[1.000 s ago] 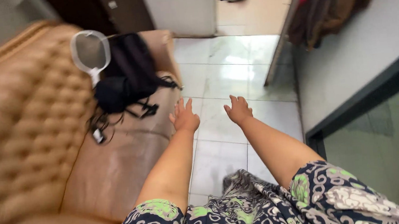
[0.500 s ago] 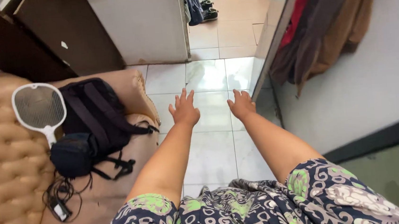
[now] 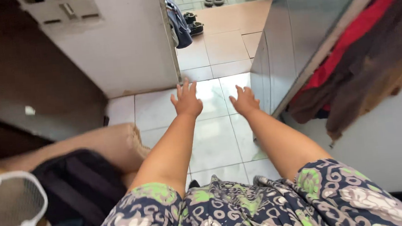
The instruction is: The recorder collects food waste and plastic from a kitchen area, ties it into plastic bags, and places it into outdoor trash bins.
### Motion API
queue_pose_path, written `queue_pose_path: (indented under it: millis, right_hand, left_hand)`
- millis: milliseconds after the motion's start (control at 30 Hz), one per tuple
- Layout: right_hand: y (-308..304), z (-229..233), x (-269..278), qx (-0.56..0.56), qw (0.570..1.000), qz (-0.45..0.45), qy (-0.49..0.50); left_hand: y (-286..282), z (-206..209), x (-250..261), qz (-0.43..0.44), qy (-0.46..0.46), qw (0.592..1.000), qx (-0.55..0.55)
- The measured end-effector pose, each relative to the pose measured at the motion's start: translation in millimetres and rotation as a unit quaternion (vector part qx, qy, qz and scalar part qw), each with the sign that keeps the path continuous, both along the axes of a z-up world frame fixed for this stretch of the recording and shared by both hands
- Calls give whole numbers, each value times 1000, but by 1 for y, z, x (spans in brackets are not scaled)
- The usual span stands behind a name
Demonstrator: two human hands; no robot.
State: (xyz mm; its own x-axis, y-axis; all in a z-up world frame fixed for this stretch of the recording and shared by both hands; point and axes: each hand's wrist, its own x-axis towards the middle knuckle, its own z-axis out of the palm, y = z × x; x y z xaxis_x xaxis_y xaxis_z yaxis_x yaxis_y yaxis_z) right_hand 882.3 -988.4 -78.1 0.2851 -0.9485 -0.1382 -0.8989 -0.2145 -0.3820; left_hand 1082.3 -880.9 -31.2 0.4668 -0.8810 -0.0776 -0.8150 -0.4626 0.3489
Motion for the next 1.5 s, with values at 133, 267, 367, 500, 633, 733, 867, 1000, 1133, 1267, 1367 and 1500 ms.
queue_pose_path:
  millis: [133,267,367,500,633,733,867,1000,1133,1267,1367,1500]
  right_hand:
    - [-63,-5,26,-47,997,-26,-58]
    - [-104,-5,44,-4,995,-84,-45]
    - [-157,-29,43,1,994,-104,-23]
    - [-244,-36,56,-6,994,-113,8]
    - [-332,-33,71,-20,989,-145,-10]
    - [-411,-33,79,0,991,-137,4]
    - [-501,-39,100,-19,994,-103,18]
    - [-582,-31,122,-6,995,-88,40]
    - [-688,-36,147,-25,995,-84,41]
    - [-797,-36,180,-39,995,-81,35]
    - [-874,-27,197,-39,995,-81,41]
    - [-954,-20,212,-63,994,-86,17]
  left_hand:
    - [-84,-13,40,-43,-19,998,-41]
    - [-149,-28,60,-72,-23,997,-24]
    - [-207,-44,67,-99,-15,995,-20]
    - [-299,-57,87,-104,-23,994,-28]
    - [-397,-59,102,-119,-41,992,-5]
    - [-469,-51,106,-139,-46,989,-12]
    - [-546,-48,121,-96,-15,995,-25]
    - [-622,-73,135,-65,31,997,-22]
    - [-720,-85,164,-70,12,997,-16]
    - [-843,-82,194,-91,8,996,-16]
    - [-938,-72,211,-107,9,994,-16]
    - [-1037,-65,230,-119,10,992,-34]
